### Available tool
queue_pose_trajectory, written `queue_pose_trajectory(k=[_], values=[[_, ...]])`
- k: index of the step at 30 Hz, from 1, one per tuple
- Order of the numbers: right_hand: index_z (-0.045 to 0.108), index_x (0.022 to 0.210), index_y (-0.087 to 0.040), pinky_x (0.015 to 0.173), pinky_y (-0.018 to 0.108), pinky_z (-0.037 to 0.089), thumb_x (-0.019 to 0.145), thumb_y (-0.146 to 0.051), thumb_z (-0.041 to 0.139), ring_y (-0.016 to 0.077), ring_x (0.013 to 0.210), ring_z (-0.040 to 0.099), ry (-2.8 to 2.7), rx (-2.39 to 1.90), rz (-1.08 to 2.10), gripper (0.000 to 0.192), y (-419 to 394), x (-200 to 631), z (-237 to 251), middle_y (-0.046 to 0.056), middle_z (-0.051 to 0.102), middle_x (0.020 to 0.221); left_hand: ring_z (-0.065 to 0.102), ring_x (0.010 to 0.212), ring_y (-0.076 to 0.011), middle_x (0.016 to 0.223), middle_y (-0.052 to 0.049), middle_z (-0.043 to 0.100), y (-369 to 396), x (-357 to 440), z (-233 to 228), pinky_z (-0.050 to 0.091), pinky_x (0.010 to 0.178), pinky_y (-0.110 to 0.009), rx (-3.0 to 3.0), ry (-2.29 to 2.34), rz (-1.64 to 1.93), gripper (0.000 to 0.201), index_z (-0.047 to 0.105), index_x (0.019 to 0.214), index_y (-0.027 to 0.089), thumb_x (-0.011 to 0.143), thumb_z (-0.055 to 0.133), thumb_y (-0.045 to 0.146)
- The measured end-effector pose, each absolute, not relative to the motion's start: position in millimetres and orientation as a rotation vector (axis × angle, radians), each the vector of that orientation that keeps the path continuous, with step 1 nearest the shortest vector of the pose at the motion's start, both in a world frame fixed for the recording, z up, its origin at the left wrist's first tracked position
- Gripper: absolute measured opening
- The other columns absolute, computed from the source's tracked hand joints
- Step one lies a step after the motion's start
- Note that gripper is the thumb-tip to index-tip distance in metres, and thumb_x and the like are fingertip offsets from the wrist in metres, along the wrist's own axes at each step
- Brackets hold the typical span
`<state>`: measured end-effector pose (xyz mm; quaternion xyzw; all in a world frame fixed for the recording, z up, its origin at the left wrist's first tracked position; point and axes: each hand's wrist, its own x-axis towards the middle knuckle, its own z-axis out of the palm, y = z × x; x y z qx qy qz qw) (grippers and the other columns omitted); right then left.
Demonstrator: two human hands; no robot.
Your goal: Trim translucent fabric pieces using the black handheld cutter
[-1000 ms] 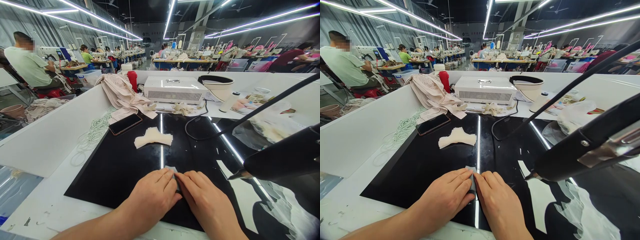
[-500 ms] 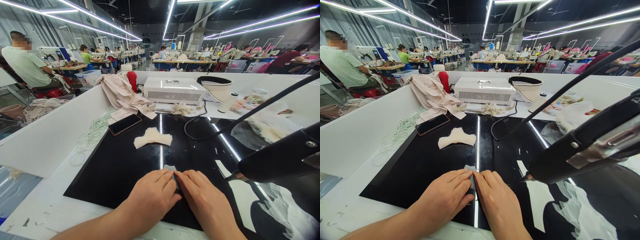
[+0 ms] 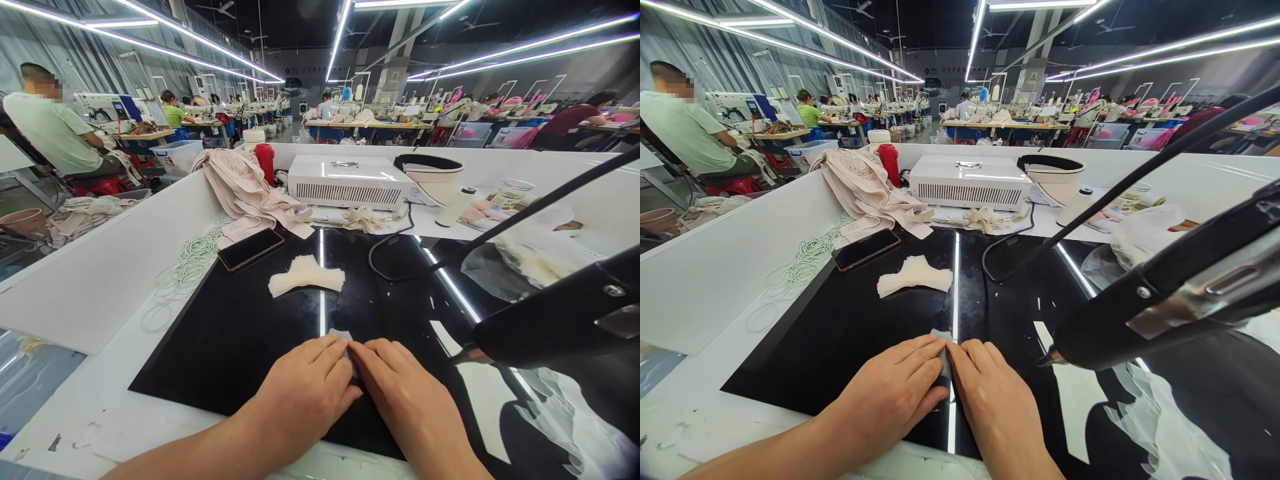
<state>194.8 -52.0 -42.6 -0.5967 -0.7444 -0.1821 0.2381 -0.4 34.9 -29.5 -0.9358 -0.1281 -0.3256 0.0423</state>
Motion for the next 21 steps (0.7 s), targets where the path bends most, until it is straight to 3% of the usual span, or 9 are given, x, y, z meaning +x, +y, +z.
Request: queue_pose_trajectory(k=[10, 21], values=[[0.073, 0.124, -0.016, 0.055, 0.027, 0.055, 0.123, -0.029, 0.027, 0.0157, 0.07, 0.071, -2.024, -1.62, -0.539, 0.048, -50.4, 191.3, -38.6, 0.003, 0.075, 0.087, 0.081, 0.12, -0.0238, 0.125, -0.012, 0.084, 37.6, 1.5, -34.4, 0.067, 0.108, -0.036, -2.879, -0.407, -0.996, 0.034, 0.072, 0.122, 0.008, 0.122, 0.05, 0.033], [0.074, 0.118, -0.018, 0.055, 0.027, 0.053, 0.124, -0.031, 0.023, 0.0157, 0.069, 0.071, -1.99, -1.634, -0.543, 0.053, -51.7, 190.1, -40.0, 0.003, 0.074, 0.085, 0.083, 0.117, -0.0232, 0.124, -0.011, 0.085, 38.0, 2.8, -33.8, 0.067, 0.106, -0.034, -2.885, -0.42, -0.98, 0.041, 0.073, 0.121, 0.009, 0.124, 0.041, 0.036]])
